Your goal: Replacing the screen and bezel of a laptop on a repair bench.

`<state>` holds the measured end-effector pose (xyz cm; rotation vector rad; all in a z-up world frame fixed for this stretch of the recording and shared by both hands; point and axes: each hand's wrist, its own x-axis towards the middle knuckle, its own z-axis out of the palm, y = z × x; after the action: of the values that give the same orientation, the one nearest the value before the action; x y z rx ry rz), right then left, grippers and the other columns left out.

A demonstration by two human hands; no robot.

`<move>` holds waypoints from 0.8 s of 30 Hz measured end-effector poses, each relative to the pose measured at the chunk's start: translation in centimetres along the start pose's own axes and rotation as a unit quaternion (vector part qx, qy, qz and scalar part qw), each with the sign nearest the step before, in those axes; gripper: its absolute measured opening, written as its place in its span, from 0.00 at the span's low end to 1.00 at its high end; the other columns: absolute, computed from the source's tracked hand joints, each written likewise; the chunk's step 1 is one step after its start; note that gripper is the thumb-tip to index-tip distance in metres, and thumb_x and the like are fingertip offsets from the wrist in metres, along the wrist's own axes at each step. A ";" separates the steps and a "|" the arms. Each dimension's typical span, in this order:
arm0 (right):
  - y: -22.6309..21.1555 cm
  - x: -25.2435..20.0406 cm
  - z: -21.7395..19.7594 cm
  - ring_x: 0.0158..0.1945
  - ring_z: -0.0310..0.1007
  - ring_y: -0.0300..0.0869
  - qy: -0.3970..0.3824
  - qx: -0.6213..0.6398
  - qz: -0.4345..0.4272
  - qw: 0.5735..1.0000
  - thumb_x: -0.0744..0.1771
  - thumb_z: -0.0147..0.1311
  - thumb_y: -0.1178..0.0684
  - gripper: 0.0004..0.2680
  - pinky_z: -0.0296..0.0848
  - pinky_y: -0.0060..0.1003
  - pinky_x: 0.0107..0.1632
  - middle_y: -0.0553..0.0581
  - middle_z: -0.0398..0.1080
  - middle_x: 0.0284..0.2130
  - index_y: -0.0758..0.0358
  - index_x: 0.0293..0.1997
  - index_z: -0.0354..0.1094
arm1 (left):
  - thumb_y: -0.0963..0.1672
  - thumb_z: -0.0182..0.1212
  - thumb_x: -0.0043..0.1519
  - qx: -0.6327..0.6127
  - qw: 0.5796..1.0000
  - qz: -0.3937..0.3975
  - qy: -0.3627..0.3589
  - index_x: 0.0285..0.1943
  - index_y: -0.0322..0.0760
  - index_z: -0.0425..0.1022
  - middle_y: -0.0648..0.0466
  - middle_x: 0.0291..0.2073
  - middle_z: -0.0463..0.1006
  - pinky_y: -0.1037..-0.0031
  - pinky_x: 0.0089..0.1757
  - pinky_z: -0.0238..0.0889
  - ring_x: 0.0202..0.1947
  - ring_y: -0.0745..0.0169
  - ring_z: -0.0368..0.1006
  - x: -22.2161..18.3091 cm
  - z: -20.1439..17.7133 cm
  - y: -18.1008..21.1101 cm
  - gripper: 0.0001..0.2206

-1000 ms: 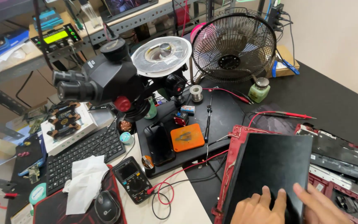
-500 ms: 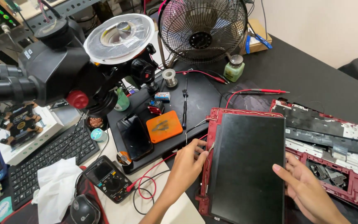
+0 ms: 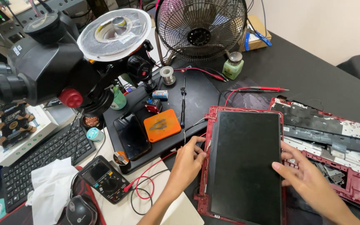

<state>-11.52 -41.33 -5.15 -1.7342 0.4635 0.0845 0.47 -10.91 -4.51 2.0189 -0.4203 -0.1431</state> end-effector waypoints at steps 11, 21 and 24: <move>-2.1 -2.0 0.0 0.54 0.73 0.43 0.016 -0.093 -0.013 0.995 0.65 0.60 0.50 0.30 0.70 0.41 0.56 0.59 0.68 0.57 0.50 0.77 0.52 | 0.37 0.63 0.57 -0.049 0.995 -0.084 -0.024 0.55 0.32 0.73 0.51 0.26 0.78 0.70 0.32 0.65 0.24 0.64 0.72 0.8 0.2 0.4 0.16; -5.2 -3.4 0.5 0.56 0.75 0.40 0.050 -0.134 0.023 0.989 0.63 0.60 0.48 0.27 0.70 0.41 0.58 0.53 0.71 0.56 0.46 0.73 0.57 | 0.38 0.64 0.59 -0.103 0.987 -0.116 -0.037 0.55 0.27 0.74 0.53 0.25 0.78 0.75 0.26 0.67 0.21 0.70 0.72 1.8 0.6 -1.0 0.15; -3.8 -3.5 -0.1 0.53 0.78 0.41 0.077 -0.161 -0.071 0.981 0.63 0.60 0.48 0.24 0.75 0.38 0.53 0.54 0.73 0.56 0.54 0.67 0.60 | 0.38 0.64 0.59 -0.121 0.983 -0.128 -0.056 0.54 0.26 0.75 0.53 0.24 0.77 0.76 0.26 0.66 0.21 0.70 0.70 1.9 0.6 -1.6 0.14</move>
<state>-13.47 -39.98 -0.56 -2.0982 0.4566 -0.0816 2.43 -11.42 -6.01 1.8221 -0.1995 -0.4480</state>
